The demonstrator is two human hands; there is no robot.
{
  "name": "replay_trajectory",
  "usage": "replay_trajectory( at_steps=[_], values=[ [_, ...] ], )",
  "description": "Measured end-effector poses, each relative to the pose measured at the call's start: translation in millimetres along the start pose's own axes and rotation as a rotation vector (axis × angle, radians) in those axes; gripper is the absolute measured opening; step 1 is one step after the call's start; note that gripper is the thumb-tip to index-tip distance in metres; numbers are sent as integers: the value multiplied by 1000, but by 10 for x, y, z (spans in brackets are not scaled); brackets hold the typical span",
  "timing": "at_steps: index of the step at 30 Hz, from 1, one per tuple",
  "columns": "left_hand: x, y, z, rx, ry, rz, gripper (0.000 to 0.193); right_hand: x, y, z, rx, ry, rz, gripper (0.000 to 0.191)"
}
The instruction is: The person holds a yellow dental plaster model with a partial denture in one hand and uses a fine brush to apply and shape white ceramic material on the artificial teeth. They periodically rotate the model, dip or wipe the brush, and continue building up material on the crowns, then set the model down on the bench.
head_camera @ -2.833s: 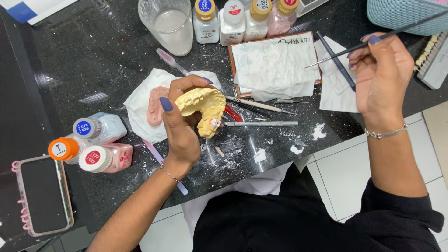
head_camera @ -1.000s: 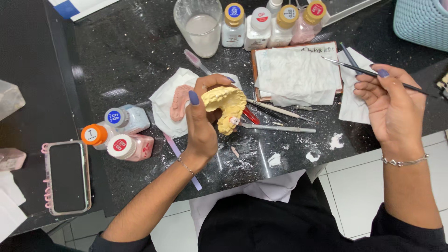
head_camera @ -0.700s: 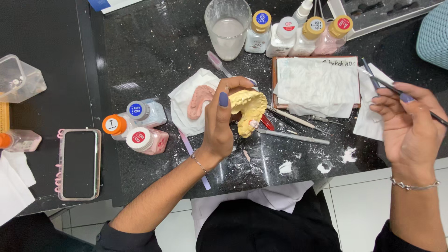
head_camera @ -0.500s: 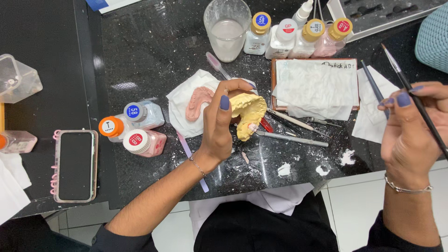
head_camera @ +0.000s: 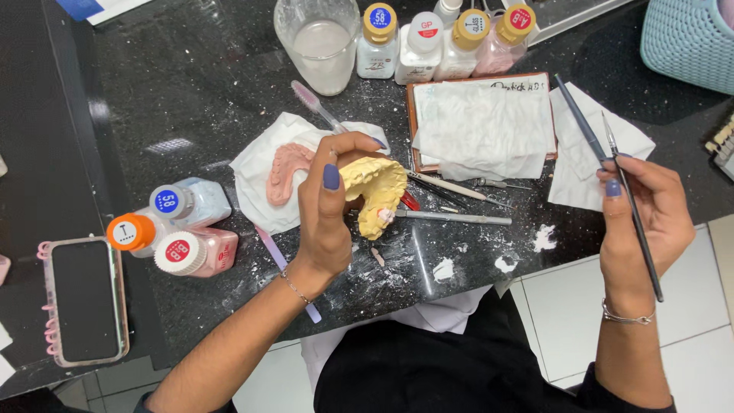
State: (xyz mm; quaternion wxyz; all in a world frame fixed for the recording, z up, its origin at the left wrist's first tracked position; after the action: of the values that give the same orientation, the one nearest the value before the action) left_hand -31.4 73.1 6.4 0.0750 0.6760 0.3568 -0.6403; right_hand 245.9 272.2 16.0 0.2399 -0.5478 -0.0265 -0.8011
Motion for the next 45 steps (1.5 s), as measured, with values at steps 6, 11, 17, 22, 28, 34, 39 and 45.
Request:
replay_trajectory(
  at_steps=[6,11,17,22,28,34,39,45],
  values=[
    [10,16,4,7,31,30,75,-174,196,114,-53,211,78,11],
    [-21,-3,16,-2,58,7,73,-296,243,112,-33,236,-1,8],
    [-15,1,28,-18,77,20,74,-183,228,36,5,402,100,5],
    [-12,-10,43,-12,53,-12,73,-196,224,51,10,395,75,5],
    [35,-7,118,-104,57,-54,72,-5,148,20,-47,89,68,9],
    [20,-51,230,-137,-224,-69,73,714,-144,-319,217,85,364,13],
    [-65,-139,195,-86,-288,-99,73,945,-457,-1161,788,-284,447,22],
    [-166,-171,231,-142,-383,-126,74,1029,-483,-1703,871,-503,450,22]
  ],
)
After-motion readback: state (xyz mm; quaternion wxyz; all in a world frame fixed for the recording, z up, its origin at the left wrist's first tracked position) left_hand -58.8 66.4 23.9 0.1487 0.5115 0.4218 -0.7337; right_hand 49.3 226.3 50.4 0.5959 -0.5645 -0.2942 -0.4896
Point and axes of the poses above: each hand's wrist, its own y-axis away from the middle knuckle, its own z-axis out of the back of the hand, x = y × z, the point moved 6 cm from there along -y, towards the middle knuckle, and after that the axes turned 13 degrees about -z, right-handed, at the moved point
